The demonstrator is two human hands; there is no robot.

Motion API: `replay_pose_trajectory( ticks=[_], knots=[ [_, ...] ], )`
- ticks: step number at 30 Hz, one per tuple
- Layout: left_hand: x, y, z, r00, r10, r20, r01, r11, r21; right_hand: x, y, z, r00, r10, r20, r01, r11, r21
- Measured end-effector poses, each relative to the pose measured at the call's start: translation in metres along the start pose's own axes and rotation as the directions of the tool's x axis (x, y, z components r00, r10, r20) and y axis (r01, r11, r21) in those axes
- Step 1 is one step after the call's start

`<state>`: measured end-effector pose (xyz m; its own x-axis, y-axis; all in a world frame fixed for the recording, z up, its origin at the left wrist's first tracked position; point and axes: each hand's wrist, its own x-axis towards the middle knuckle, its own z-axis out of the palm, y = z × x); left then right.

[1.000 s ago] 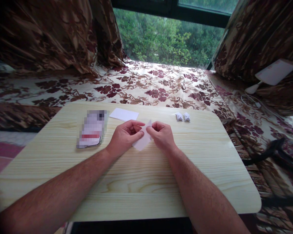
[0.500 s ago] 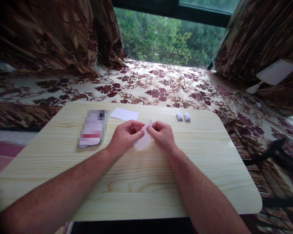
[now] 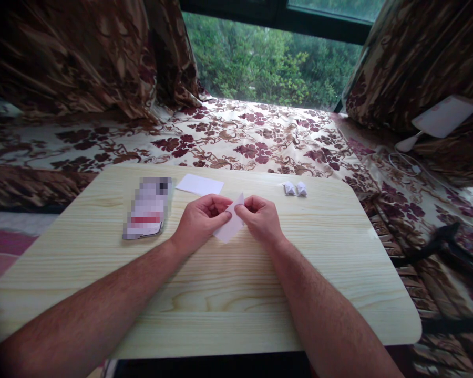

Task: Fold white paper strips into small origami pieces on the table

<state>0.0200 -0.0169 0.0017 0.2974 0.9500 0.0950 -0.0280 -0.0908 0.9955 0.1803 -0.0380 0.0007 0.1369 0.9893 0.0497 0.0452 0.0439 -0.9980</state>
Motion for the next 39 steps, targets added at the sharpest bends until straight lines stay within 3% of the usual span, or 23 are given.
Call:
replay_pose_trajectory(
  ticks=[13,39],
  knots=[
    [0.0013,-0.0005,-0.0011,0.999,-0.024,-0.021,0.023,0.999,-0.04,-0.0028,-0.0016,0.0016,0.999,0.002,0.032,-0.002,1.0,0.008],
    [0.0004,0.0042,0.001,0.999,-0.041,0.003,0.041,0.999,-0.027,-0.0001,-0.0032,-0.0016,0.997,-0.007,-0.073,0.012,0.998,0.067]
  ],
)
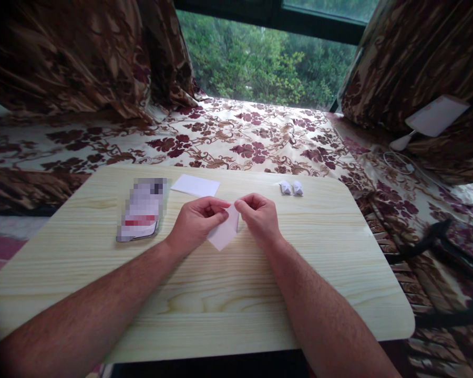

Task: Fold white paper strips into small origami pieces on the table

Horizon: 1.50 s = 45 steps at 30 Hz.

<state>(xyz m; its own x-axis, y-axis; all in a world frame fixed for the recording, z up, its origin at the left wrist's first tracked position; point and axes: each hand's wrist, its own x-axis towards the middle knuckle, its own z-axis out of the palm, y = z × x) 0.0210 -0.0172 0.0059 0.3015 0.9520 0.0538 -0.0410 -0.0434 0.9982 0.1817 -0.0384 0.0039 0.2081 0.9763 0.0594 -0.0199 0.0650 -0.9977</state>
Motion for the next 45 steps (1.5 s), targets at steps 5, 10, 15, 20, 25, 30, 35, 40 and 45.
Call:
replay_pose_trajectory(
  ticks=[5,10,15,20,25,30,35,40,45],
  knots=[
    [0.0004,-0.0003,0.0005,1.0,0.001,0.012,-0.001,1.0,0.019,0.0012,0.0008,-0.0004,0.999,-0.028,-0.037,0.03,0.999,0.043],
    [-0.0003,0.0007,0.0013,1.0,-0.006,0.014,0.005,1.0,0.028,0.0023,0.0014,-0.001,0.994,-0.06,-0.092,0.067,0.995,0.077],
    [-0.0005,0.0008,0.0006,1.0,0.009,-0.006,-0.009,0.999,0.041,0.0015,0.0001,-0.0005,1.0,0.018,-0.005,-0.018,0.999,0.043],
    [0.0,-0.0005,-0.0008,1.0,0.018,-0.02,-0.017,0.999,0.041,-0.0006,0.001,0.0002,0.998,0.029,0.056,-0.028,0.999,-0.018],
    [-0.0001,-0.0001,-0.0012,0.999,0.018,-0.04,-0.017,0.999,0.027,-0.001,0.0027,0.0003,0.993,0.03,0.11,-0.017,0.994,-0.108],
    [-0.0004,0.0004,-0.001,0.999,0.011,-0.034,-0.011,1.0,0.021,-0.001,0.0046,0.0011,0.995,0.001,0.104,0.015,0.988,-0.155],
    [-0.0004,-0.0006,-0.0009,0.999,0.011,-0.035,-0.01,1.0,0.02,-0.0016,0.0033,0.0022,0.995,-0.007,0.1,0.023,0.988,-0.153],
    [0.0002,-0.0001,-0.0007,0.999,0.008,-0.045,-0.007,1.0,0.026,-0.002,0.0017,0.0033,0.995,-0.02,0.094,0.035,0.985,-0.168],
    [0.0002,0.0009,-0.0004,0.999,0.004,-0.052,-0.003,1.0,0.019,-0.003,0.0027,0.004,0.996,-0.046,0.08,0.061,0.979,-0.194]
  ],
)
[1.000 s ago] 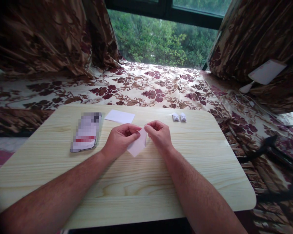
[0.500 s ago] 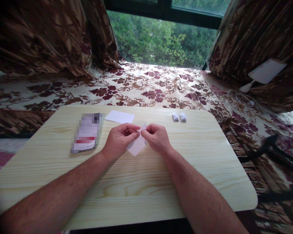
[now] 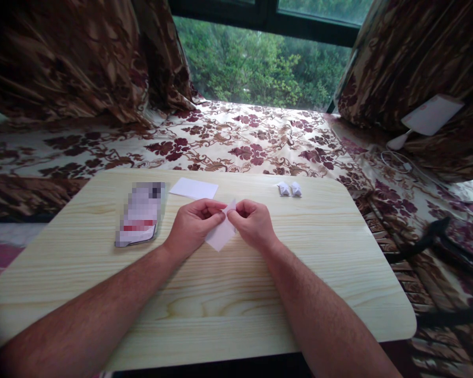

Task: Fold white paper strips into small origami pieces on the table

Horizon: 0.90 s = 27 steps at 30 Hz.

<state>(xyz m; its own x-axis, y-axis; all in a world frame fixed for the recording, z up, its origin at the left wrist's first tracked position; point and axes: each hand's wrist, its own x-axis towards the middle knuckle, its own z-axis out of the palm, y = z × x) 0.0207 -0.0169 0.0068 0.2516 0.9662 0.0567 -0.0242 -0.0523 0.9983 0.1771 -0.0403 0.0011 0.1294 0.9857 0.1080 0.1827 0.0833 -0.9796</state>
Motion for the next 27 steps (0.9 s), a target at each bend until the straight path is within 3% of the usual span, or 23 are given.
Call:
replay_pose_trajectory(
  ticks=[8,18,27],
  knots=[
    [0.0001,-0.0004,-0.0007,1.0,0.002,0.003,-0.002,1.0,0.016,-0.0012,-0.0008,-0.0001,1.0,-0.009,-0.006,0.008,1.0,-0.008],
    [0.0001,-0.0023,-0.0006,0.999,0.0,0.045,0.0,1.0,0.002,0.0019,-0.0012,-0.0027,0.998,0.068,-0.001,-0.067,0.984,0.163],
    [0.0,0.0007,0.0002,0.998,-0.021,0.065,0.02,1.0,0.011,0.001,0.0014,-0.0028,0.999,0.029,-0.034,-0.021,0.979,0.203]
  ],
)
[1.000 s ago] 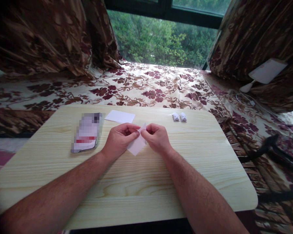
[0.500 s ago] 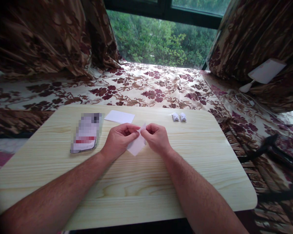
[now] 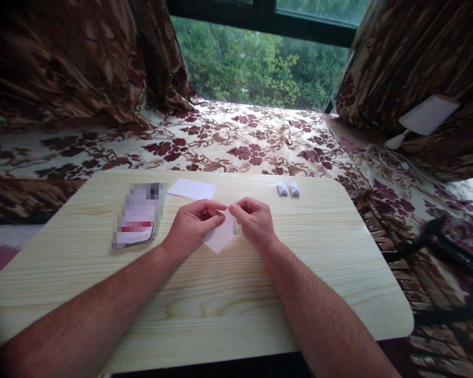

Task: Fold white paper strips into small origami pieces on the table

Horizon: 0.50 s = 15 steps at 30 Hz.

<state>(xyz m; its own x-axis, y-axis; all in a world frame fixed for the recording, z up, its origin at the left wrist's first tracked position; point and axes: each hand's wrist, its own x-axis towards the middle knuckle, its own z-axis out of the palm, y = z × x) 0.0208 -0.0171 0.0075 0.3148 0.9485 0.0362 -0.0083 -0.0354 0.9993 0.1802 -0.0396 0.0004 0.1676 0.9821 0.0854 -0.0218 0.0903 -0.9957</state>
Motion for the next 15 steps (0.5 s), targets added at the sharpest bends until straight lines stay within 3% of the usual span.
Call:
replay_pose_trajectory(
  ticks=[15],
  knots=[
    [0.001,-0.0017,-0.0004,1.0,-0.016,0.019,0.015,0.999,0.049,0.0035,0.0016,-0.0007,0.995,-0.033,-0.096,0.034,0.999,0.006]
  ],
)
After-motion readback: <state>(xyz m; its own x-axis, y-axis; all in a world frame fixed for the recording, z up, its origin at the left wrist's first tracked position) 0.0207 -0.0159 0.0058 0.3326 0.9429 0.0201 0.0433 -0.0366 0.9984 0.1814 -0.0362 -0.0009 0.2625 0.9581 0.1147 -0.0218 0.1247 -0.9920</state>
